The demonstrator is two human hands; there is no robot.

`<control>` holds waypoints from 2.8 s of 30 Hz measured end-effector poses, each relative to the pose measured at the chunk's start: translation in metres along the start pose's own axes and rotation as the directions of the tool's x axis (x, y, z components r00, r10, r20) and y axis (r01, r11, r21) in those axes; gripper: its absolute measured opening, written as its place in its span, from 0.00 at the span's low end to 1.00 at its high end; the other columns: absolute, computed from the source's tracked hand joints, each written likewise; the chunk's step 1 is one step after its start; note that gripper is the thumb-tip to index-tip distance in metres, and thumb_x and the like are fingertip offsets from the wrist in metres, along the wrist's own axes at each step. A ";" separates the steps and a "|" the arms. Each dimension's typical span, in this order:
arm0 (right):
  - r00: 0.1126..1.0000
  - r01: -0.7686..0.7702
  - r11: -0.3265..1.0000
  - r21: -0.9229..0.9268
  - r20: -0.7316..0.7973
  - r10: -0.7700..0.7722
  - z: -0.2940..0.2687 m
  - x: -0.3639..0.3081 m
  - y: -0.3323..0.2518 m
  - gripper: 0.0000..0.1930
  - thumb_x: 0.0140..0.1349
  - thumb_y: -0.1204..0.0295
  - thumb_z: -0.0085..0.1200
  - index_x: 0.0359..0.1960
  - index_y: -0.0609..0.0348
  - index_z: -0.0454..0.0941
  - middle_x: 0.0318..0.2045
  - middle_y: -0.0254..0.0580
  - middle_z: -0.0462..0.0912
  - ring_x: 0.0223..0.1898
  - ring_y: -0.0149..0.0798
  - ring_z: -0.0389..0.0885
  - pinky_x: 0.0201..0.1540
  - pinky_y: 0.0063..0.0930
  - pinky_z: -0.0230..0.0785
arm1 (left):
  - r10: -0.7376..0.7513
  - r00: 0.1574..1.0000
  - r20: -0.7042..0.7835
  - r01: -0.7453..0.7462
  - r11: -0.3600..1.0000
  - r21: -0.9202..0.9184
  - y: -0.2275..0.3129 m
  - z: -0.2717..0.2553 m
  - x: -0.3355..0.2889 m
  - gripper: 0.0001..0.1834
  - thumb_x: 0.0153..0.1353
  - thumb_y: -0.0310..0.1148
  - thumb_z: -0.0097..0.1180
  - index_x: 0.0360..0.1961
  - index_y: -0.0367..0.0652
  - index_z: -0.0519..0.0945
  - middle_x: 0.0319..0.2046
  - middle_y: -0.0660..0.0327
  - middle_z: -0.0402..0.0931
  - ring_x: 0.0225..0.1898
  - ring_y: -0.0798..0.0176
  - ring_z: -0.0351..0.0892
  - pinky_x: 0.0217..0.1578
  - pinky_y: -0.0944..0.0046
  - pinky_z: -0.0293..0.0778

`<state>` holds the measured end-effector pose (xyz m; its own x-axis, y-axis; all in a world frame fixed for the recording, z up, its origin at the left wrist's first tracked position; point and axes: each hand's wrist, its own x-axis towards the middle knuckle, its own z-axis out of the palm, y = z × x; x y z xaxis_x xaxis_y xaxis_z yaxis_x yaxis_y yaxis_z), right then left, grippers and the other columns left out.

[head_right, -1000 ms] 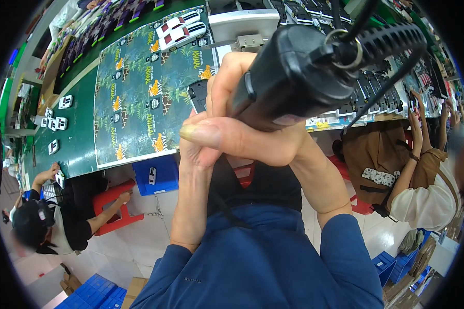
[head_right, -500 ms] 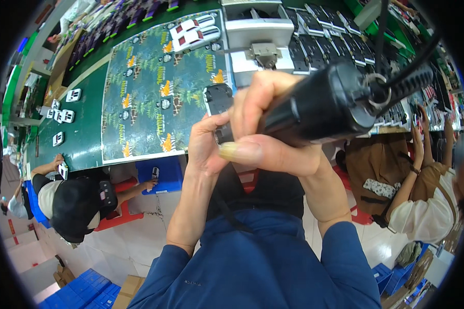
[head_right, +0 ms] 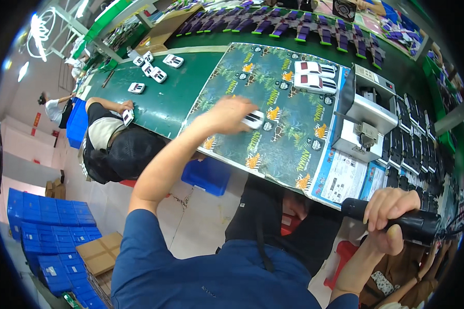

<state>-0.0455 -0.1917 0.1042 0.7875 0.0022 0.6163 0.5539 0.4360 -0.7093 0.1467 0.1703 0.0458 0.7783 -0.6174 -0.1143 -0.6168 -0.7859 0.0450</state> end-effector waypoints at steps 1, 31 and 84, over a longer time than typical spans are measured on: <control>1.000 -0.001 1.000 0.010 0.013 0.001 0.000 0.001 0.001 0.14 0.58 0.65 0.60 0.35 0.57 0.68 0.19 0.31 0.72 0.15 0.26 0.70 0.22 0.18 0.68 | -0.087 0.993 0.085 0.080 0.993 0.086 -0.012 -0.008 -0.005 0.20 0.50 0.34 0.65 0.46 0.47 0.82 0.44 0.57 0.81 0.53 0.51 0.78 0.53 0.49 0.71; 0.983 -0.108 0.990 -0.086 -0.161 0.093 -0.007 0.014 -0.011 0.18 0.59 0.65 0.66 0.34 0.55 0.64 0.19 0.27 0.66 0.14 0.19 0.60 0.20 0.09 0.57 | -0.464 0.612 -0.640 0.594 0.805 -0.016 -0.345 0.081 -0.154 0.25 0.64 0.43 0.57 0.60 0.44 0.76 0.67 0.47 0.64 0.69 0.34 0.58 0.66 0.42 0.59; 0.938 0.260 0.836 -0.483 -0.078 -0.337 -0.029 0.076 0.008 0.05 0.63 0.76 0.58 0.37 0.65 0.77 0.19 0.38 0.77 0.18 0.29 0.76 0.26 0.25 0.72 | -0.306 0.951 0.041 -0.179 -0.656 -0.733 0.255 0.046 0.002 0.12 0.68 0.26 0.51 0.52 0.40 0.71 0.41 0.56 0.80 0.40 0.60 0.84 0.42 0.54 0.85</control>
<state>0.0269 -0.2139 0.1359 0.5735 -0.2154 0.7904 0.7984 -0.0692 -0.5981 -0.0142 -0.0300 0.0114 0.9241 -0.3455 -0.1632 0.3513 0.6002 0.7186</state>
